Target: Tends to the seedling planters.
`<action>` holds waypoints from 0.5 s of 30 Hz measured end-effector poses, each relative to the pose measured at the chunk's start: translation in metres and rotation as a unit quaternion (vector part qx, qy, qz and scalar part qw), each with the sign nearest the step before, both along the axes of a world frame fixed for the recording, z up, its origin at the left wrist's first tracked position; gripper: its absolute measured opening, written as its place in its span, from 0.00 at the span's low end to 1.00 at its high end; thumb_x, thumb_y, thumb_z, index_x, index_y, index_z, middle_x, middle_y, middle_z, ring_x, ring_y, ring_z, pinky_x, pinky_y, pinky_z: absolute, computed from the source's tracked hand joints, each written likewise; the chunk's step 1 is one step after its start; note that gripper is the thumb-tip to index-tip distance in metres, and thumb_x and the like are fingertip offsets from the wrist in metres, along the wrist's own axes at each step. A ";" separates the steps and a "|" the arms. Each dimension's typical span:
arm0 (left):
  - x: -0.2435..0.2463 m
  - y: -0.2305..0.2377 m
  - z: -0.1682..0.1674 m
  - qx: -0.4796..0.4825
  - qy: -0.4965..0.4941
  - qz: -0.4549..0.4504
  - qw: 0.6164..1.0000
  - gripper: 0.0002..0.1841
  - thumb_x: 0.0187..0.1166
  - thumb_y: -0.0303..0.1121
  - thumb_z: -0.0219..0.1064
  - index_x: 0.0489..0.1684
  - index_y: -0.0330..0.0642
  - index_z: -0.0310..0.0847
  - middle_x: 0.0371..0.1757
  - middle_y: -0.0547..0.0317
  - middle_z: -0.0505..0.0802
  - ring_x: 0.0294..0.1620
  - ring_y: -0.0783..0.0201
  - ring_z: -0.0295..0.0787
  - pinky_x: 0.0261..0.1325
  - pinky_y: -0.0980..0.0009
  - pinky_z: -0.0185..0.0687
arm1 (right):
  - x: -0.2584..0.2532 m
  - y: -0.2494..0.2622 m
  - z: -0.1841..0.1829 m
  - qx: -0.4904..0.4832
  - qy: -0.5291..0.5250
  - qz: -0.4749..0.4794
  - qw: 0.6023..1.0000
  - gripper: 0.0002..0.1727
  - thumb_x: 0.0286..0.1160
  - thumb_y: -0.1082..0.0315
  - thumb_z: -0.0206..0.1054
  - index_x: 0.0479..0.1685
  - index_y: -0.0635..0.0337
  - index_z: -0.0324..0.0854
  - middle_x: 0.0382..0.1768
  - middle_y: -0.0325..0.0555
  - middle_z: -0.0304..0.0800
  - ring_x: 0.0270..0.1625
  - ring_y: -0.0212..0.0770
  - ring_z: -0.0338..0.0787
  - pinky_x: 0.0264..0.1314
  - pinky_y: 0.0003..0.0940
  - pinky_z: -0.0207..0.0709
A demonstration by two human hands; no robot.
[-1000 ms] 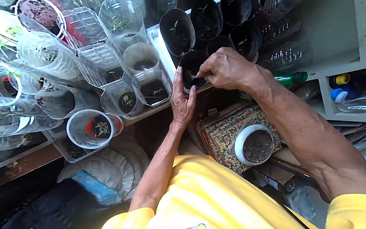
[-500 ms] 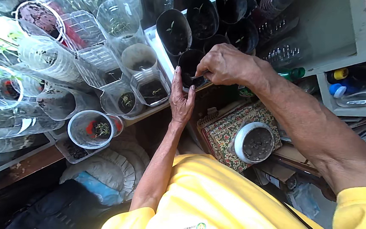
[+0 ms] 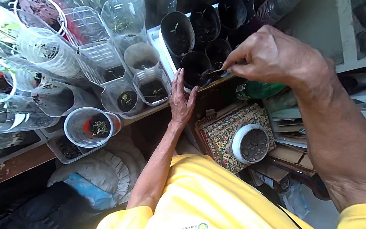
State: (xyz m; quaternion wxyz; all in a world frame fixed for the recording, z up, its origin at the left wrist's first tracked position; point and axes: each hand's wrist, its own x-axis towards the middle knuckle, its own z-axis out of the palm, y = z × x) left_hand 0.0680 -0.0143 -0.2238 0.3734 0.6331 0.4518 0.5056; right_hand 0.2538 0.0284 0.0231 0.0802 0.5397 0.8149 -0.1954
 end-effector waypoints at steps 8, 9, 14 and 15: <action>0.009 0.000 0.002 0.017 0.022 0.053 0.998 0.35 0.75 0.45 0.78 0.79 0.36 0.74 0.83 0.39 0.76 0.79 0.52 0.79 0.72 0.60 0.83 | -0.005 -0.008 -0.006 0.080 -0.029 -0.052 0.995 0.15 0.86 0.61 0.58 0.54 0.50 0.93 0.41 0.53 0.95 0.48 0.58 0.94 0.51 0.65 0.80; 0.010 -0.001 0.002 0.016 0.021 0.057 0.998 0.35 0.75 0.45 0.78 0.78 0.36 0.74 0.84 0.39 0.75 0.80 0.51 0.78 0.73 0.60 0.83 | -0.010 -0.007 -0.008 0.083 -0.039 -0.058 0.994 0.15 0.86 0.62 0.59 0.54 0.51 0.93 0.41 0.54 0.95 0.48 0.59 0.94 0.51 0.65 0.80; 0.010 0.001 0.000 0.006 0.009 0.048 0.999 0.34 0.73 0.46 0.79 0.75 0.36 0.76 0.88 0.42 0.71 0.80 0.54 0.79 0.71 0.59 0.86 | -0.040 0.004 -0.034 0.078 -0.142 -0.048 0.986 0.14 0.84 0.65 0.58 0.49 0.57 0.91 0.36 0.62 0.91 0.43 0.69 0.91 0.40 0.69 0.77; 0.010 0.003 0.001 0.005 0.006 0.051 0.999 0.33 0.72 0.46 0.80 0.73 0.37 0.77 0.88 0.42 0.71 0.79 0.54 0.81 0.67 0.59 0.87 | -0.046 0.007 -0.038 0.071 -0.163 -0.044 0.983 0.14 0.84 0.66 0.58 0.48 0.59 0.89 0.35 0.63 0.90 0.43 0.69 0.91 0.39 0.67 0.77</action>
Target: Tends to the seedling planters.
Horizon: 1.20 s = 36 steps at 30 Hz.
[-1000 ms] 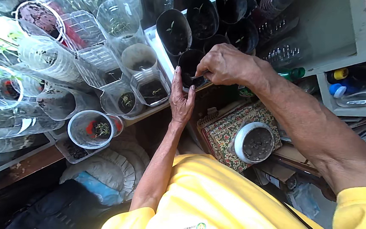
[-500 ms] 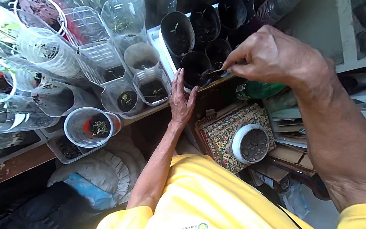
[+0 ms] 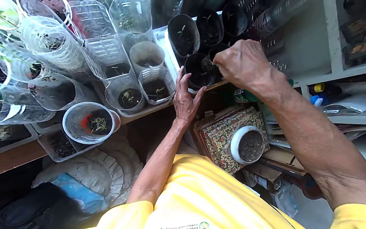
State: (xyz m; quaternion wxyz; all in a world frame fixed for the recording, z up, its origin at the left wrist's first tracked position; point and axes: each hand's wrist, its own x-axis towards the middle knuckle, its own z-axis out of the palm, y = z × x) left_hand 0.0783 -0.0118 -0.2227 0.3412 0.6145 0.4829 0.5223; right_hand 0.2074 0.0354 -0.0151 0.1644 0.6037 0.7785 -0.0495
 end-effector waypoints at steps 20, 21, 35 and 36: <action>-0.027 -0.034 0.010 -0.072 0.054 -0.130 0.987 0.49 0.75 0.47 0.75 0.97 0.46 0.48 0.97 0.47 0.51 0.56 0.56 0.92 0.46 0.56 0.93 | 0.036 -0.049 -0.010 0.134 0.392 -0.242 0.877 0.13 0.85 0.65 0.63 0.54 0.54 0.93 0.41 0.40 0.96 0.37 0.30 0.89 0.47 0.34 0.84; -0.031 -0.038 0.012 -0.080 0.053 -0.137 0.986 0.49 0.75 0.47 0.75 0.97 0.47 0.47 0.97 0.47 0.52 0.57 0.58 0.92 0.49 0.57 0.93 | 0.042 -0.055 -0.015 0.141 0.438 -0.277 0.844 0.13 0.85 0.65 0.64 0.55 0.55 0.93 0.38 0.39 0.94 0.32 0.28 0.85 0.41 0.30 0.81; 0.009 0.043 0.130 0.120 0.070 -0.214 0.967 0.24 0.81 0.32 0.68 0.74 0.32 0.76 0.62 0.45 0.93 0.47 0.59 0.95 0.51 0.59 0.93 | 0.177 0.036 -0.013 0.219 0.294 -0.460 0.809 0.21 0.89 0.68 0.52 0.74 0.62 0.82 0.61 0.60 0.90 0.63 0.55 0.89 0.70 0.55 0.78; 0.020 0.062 0.139 0.128 0.116 -0.216 0.961 0.21 0.84 0.33 0.66 0.72 0.34 0.79 0.60 0.47 0.94 0.50 0.58 0.95 0.53 0.58 0.92 | 0.182 0.045 -0.015 0.208 0.260 -0.454 0.827 0.21 0.88 0.70 0.53 0.73 0.64 0.82 0.65 0.62 0.89 0.70 0.59 0.87 0.76 0.58 0.75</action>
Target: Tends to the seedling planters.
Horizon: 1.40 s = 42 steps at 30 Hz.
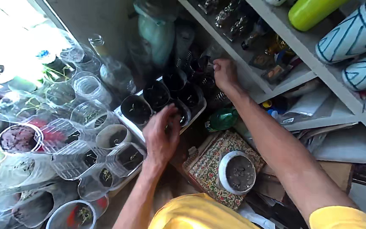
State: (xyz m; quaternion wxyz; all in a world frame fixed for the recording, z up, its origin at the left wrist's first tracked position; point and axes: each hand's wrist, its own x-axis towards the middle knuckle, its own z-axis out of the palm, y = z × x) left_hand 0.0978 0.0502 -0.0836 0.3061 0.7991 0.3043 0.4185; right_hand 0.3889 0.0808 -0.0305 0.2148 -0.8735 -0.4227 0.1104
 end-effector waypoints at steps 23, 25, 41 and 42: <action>0.245 0.247 -0.036 0.001 0.466 -0.189 0.864 0.26 0.66 0.52 0.80 0.51 0.39 0.88 0.58 0.33 0.90 0.63 0.31 0.87 0.56 0.28 0.80 | -0.019 0.024 -0.076 -0.182 -0.161 0.013 0.970 0.28 0.76 0.76 0.64 0.78 0.59 0.76 0.59 0.64 0.85 0.55 0.64 0.91 0.50 0.59 0.86; 0.247 0.246 -0.038 0.009 0.463 -0.189 0.866 0.26 0.65 0.53 0.80 0.48 0.39 0.88 0.57 0.33 0.91 0.61 0.31 0.87 0.54 0.29 0.81 | -0.019 0.020 -0.077 -0.172 -0.192 0.016 0.966 0.25 0.78 0.74 0.62 0.76 0.57 0.79 0.55 0.62 0.87 0.53 0.62 0.92 0.47 0.58 0.86; 0.248 0.254 -0.044 0.003 0.432 -0.204 0.878 0.28 0.63 0.56 0.79 0.45 0.38 0.88 0.53 0.34 0.92 0.59 0.31 0.88 0.52 0.28 0.80 | -0.039 0.008 -0.054 -0.204 -0.155 0.037 0.966 0.24 0.85 0.71 0.54 0.78 0.63 0.77 0.51 0.60 0.88 0.49 0.58 0.93 0.49 0.53 0.86; 0.249 0.254 -0.043 0.000 0.434 -0.205 0.877 0.28 0.63 0.56 0.80 0.45 0.38 0.88 0.53 0.34 0.92 0.59 0.31 0.88 0.52 0.28 0.80 | -0.038 0.006 -0.051 -0.201 -0.156 0.037 0.966 0.24 0.84 0.71 0.54 0.78 0.63 0.78 0.51 0.60 0.88 0.49 0.58 0.93 0.49 0.53 0.86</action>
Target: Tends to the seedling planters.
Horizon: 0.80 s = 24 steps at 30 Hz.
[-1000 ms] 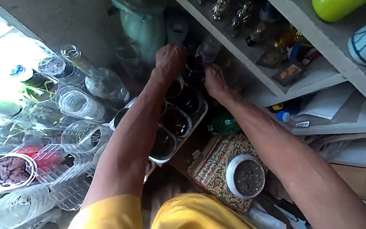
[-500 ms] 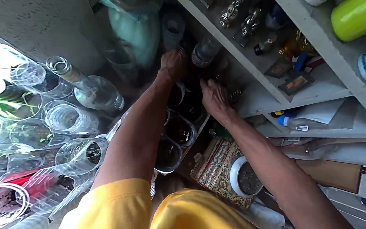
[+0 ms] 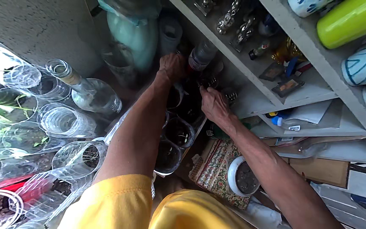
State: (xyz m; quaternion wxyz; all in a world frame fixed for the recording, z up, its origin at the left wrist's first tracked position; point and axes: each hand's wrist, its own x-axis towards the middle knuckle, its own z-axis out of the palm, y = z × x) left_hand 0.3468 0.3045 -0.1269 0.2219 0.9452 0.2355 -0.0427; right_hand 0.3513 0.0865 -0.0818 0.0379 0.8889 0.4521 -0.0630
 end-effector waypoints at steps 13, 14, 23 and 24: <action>-0.003 0.012 0.004 -0.005 0.012 -0.048 0.999 0.26 0.62 0.54 0.81 0.49 0.44 0.90 0.55 0.36 0.92 0.61 0.32 0.88 0.54 0.28 0.80 | 0.038 0.020 0.031 0.162 0.097 -0.117 0.975 0.23 0.86 0.73 0.49 0.74 0.59 0.83 0.57 0.60 0.93 0.62 0.57 0.92 0.67 0.55 0.80; -0.004 0.014 0.005 -0.002 0.006 -0.054 0.999 0.26 0.60 0.55 0.82 0.49 0.45 0.90 0.55 0.37 0.92 0.60 0.32 0.88 0.54 0.28 0.79 | 0.039 0.023 0.028 0.187 0.148 -0.157 0.958 0.23 0.86 0.73 0.49 0.74 0.57 0.83 0.57 0.59 0.93 0.62 0.54 0.91 0.67 0.53 0.80; -0.006 0.013 0.007 -0.013 -0.016 -0.043 0.999 0.25 0.61 0.54 0.82 0.45 0.43 0.90 0.53 0.36 0.92 0.59 0.32 0.88 0.54 0.28 0.79 | 0.035 0.031 -0.008 0.354 0.456 -0.375 0.726 0.23 0.87 0.71 0.48 0.74 0.51 0.79 0.23 0.31 0.61 0.15 0.27 0.57 0.15 0.22 0.51; -0.006 0.014 0.005 -0.013 -0.016 -0.040 0.999 0.25 0.61 0.55 0.82 0.44 0.43 0.90 0.52 0.36 0.92 0.59 0.32 0.88 0.53 0.28 0.80 | 0.034 0.030 -0.012 0.342 0.446 -0.371 0.739 0.22 0.88 0.70 0.48 0.73 0.50 0.81 0.23 0.31 0.60 0.15 0.28 0.57 0.15 0.23 0.51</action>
